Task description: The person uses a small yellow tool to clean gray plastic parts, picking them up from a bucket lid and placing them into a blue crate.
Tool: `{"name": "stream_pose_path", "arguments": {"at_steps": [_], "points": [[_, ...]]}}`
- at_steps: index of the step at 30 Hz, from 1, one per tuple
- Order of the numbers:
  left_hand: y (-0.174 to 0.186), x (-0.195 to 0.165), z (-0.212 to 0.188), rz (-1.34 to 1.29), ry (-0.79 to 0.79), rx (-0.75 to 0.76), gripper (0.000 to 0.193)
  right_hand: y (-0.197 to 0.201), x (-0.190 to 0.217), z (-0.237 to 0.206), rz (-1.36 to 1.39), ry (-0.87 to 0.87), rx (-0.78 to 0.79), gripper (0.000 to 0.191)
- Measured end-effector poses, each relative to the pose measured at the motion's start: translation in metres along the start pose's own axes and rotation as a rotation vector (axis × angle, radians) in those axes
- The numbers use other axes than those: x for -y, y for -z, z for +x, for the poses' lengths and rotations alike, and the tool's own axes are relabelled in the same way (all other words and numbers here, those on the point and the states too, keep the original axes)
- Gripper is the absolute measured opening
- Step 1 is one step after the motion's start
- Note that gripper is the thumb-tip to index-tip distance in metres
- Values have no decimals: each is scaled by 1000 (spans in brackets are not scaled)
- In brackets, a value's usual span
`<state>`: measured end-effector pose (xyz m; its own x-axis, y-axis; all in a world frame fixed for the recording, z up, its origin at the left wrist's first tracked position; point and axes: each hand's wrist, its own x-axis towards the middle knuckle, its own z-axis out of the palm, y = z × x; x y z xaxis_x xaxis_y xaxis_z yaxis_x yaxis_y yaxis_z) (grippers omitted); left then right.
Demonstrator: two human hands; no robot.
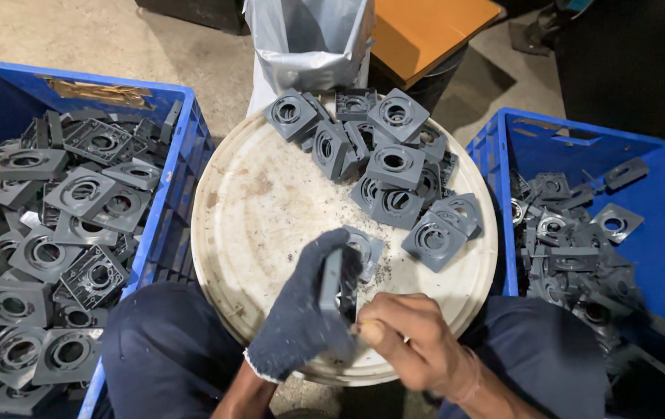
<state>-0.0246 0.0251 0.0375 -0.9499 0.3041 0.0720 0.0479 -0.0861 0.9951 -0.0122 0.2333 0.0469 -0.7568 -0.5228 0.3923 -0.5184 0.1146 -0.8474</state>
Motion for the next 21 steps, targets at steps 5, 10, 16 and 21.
{"name": "stream_pose_path", "arguments": {"at_steps": [5,10,16,21], "points": [[-14,7,9,-320,340,-241,60,-12,-4,8,-319,163,-95,41],[-16,4,8,106,161,-330,86,-8,-24,0,-131,-222,-172,33],[-23,8,6,554,-145,-59,110,13,-35,5,293,-636,-193,36],[-14,8,4,67,189,-75,102,19,-20,9,-277,-296,-98,35]]}}
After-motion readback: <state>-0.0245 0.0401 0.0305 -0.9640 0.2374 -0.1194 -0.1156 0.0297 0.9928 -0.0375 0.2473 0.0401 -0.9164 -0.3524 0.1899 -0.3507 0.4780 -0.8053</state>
